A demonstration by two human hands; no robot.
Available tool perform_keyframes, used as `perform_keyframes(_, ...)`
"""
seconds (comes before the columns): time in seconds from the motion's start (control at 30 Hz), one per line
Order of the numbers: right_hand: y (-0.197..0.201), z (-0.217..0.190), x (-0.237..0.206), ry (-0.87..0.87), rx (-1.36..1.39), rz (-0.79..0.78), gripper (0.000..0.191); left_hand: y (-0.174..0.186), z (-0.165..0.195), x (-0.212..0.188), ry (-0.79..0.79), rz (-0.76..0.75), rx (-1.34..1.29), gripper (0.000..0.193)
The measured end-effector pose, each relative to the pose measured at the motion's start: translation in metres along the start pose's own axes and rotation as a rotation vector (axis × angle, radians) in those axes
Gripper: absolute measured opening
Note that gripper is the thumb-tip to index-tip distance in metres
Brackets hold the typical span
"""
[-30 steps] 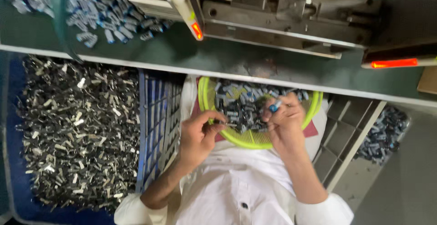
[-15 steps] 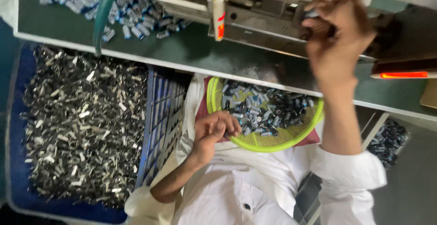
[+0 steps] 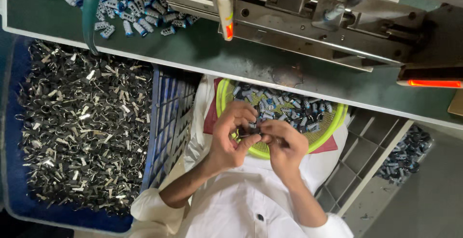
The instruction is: The person picks small blue plastic connector parts one at a time from a green sieve basket, turns and pinches each part in both hands, and places it into the machine or tray above. Rejected pieces are dropped into a side bin of scrap parts.
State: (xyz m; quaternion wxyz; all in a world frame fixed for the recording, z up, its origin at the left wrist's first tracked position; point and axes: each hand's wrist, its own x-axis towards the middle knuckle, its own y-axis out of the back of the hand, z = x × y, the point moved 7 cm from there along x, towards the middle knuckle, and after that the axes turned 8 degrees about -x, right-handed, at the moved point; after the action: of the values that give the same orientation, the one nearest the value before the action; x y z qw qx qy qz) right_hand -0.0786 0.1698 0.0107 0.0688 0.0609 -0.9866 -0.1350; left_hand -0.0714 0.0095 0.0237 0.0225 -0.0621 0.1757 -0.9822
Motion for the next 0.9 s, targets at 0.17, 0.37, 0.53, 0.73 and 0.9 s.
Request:
perform_keyframes(0.17, 0.012, 0.007, -0.008, 0.053, -0.094, 0.048, 0.035, -0.006, 0.010, 0.006, -0.032, -0.111, 0.348, 0.020)
perform_keyframes(0.37, 0.010, 0.040, -0.009, -0.080, 0.384, 0.125, 0.035, -0.007, -0.003, 0.008, 0.056, -0.137, 0.227, 0.014)
perform_keyframes(0.53, -0.005, 0.081, -0.003, -0.411, 0.669, 0.127, 0.030, 0.008, 0.005, -0.004, 0.139, -0.189, -0.053, 0.015)
perform_keyframes(0.73, 0.030, 0.034, 0.054, -0.165, 0.559, 0.101, 0.027, 0.069, 0.040, -0.026, -0.116, -0.069, -0.727, 0.029)
perform_keyframes(0.9, 0.068, -0.051, 0.146, 0.549, -0.153, 0.310, 0.033, 0.048, -0.008, -0.004, 0.186, -0.093, -0.443, 0.045)
